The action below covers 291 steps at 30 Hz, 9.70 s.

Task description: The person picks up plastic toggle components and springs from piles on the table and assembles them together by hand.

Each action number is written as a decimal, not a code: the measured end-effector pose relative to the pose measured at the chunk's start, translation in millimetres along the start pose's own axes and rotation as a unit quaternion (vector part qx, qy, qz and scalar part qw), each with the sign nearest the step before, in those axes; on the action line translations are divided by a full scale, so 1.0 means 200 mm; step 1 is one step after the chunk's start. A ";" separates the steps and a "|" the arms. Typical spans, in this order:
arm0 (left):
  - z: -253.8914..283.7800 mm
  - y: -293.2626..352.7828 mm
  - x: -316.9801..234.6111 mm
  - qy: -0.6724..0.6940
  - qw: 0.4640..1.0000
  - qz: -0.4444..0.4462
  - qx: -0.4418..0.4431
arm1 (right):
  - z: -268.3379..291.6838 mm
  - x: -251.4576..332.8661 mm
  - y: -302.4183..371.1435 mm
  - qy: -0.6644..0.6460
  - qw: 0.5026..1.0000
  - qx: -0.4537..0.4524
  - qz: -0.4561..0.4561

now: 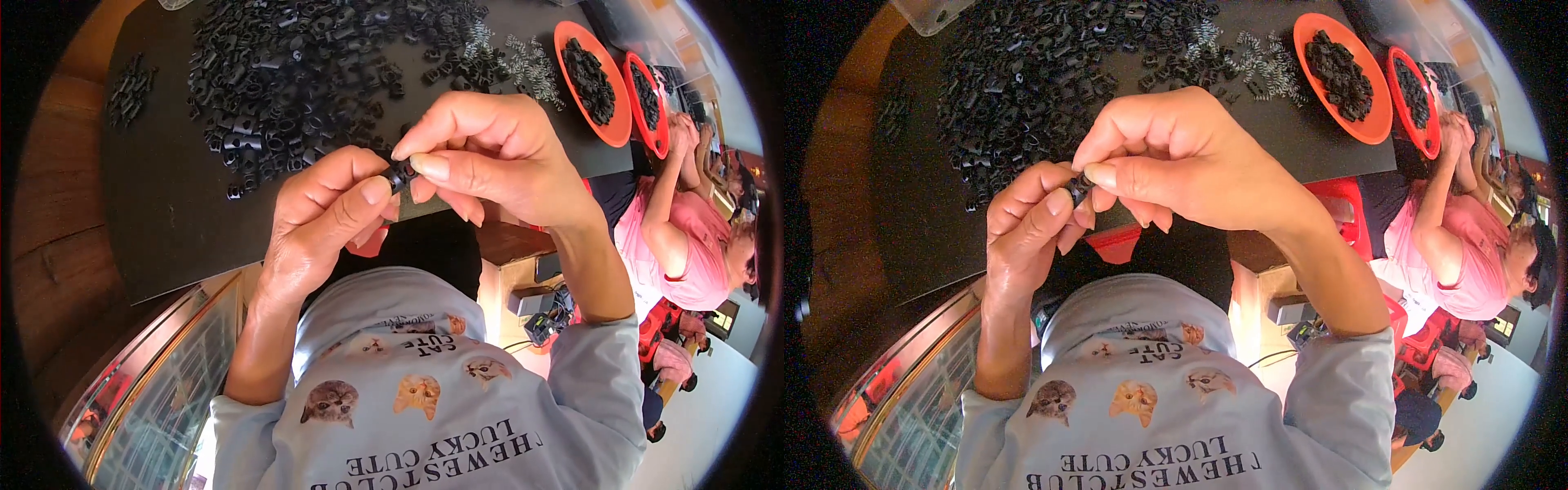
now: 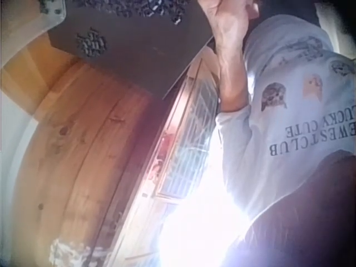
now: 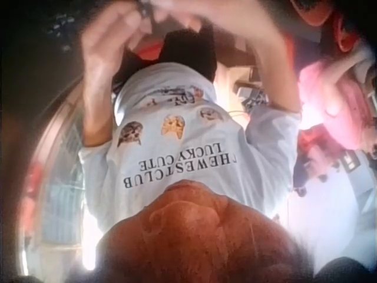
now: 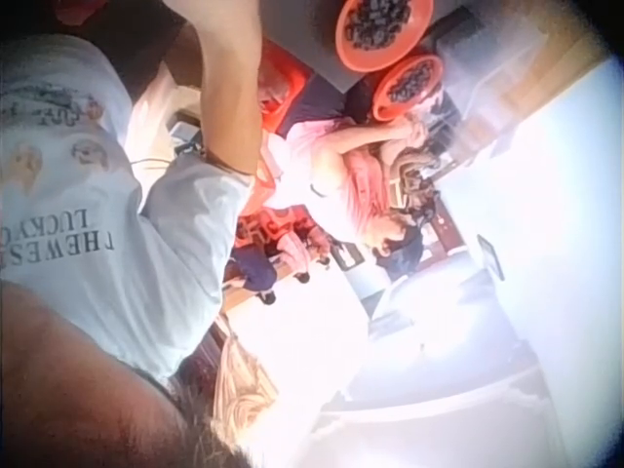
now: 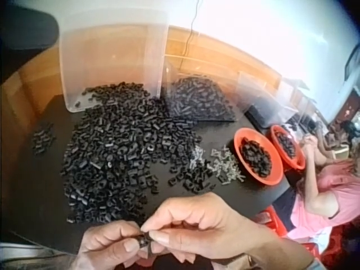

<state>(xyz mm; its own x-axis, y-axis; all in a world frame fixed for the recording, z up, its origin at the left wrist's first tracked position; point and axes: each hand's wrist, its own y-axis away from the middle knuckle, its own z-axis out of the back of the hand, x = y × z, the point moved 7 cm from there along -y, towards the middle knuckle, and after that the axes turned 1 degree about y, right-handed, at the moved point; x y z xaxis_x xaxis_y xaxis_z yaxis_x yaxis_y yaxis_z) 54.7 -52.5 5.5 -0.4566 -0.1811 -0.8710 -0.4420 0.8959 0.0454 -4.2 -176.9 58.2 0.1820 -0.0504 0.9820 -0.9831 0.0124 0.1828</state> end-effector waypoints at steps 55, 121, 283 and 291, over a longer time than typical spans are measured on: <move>0.01 -0.01 0.01 -0.009 1.000 -0.005 -0.022 | 0.02 -0.01 0.00 0.020 0.999 -0.031 0.021; 0.02 -0.02 0.00 -0.079 0.991 -0.054 -0.089 | -0.02 0.04 0.00 0.403 0.899 -0.051 0.162; 0.01 0.04 -0.03 -0.094 0.984 -0.114 -0.102 | 0.08 -0.05 0.02 0.593 0.770 -0.133 0.195; -0.01 0.03 -0.02 -0.176 0.975 -0.130 -0.049 | 0.10 0.01 -0.12 0.623 0.720 -0.162 0.259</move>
<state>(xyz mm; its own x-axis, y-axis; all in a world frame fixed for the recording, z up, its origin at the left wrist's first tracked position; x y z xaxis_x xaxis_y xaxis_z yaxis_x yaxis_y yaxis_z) 51.6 -48.2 9.8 -0.0343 -0.2312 -0.9723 -0.5863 0.7925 -0.1677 18.5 -197.7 55.1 -0.1309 0.9774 0.1662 -0.9064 -0.0501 -0.4195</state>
